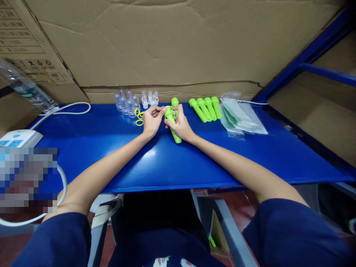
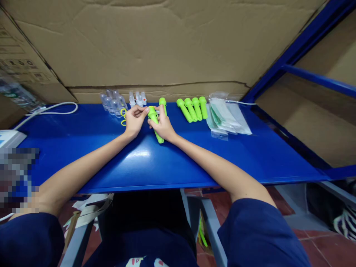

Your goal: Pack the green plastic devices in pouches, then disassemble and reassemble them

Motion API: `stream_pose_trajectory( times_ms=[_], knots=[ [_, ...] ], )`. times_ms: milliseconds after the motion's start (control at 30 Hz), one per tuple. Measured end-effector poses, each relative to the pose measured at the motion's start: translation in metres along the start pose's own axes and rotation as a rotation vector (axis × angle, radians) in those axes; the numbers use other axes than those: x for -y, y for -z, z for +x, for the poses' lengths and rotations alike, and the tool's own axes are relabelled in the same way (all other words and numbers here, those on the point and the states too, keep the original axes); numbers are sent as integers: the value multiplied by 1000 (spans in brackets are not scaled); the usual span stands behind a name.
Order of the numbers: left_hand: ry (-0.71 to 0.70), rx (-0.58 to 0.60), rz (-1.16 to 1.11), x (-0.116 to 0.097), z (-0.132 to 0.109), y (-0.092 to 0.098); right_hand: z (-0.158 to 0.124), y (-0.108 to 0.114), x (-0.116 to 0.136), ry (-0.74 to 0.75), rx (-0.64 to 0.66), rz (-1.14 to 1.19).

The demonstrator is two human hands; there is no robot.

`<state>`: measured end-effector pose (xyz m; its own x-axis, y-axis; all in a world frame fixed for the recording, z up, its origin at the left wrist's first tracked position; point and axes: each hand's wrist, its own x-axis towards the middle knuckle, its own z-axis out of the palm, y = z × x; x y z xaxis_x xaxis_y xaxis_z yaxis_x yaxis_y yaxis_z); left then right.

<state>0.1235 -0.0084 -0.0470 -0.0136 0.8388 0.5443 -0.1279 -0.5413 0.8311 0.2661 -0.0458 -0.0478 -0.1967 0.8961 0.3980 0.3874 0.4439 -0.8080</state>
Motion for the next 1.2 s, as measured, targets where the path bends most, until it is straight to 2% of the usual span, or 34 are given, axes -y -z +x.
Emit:
stream_pose_trajectory(
  times_ms=[300, 633, 833, 1200],
  knots=[
    [10, -57, -39, 0, -6, -5, -1, -2, 0, 30, -91, 40],
    [-7, -2, 2, 1, -8, -5, 1, -1, -6, 57, -114, 56],
    [-32, 24, 116, 1, -9, -6, 4, -3, -10, 44, -106, 106],
    [-124, 43, 191, -1, -9, -6, 4, -1, -9, 28, -32, 103]
  ],
)
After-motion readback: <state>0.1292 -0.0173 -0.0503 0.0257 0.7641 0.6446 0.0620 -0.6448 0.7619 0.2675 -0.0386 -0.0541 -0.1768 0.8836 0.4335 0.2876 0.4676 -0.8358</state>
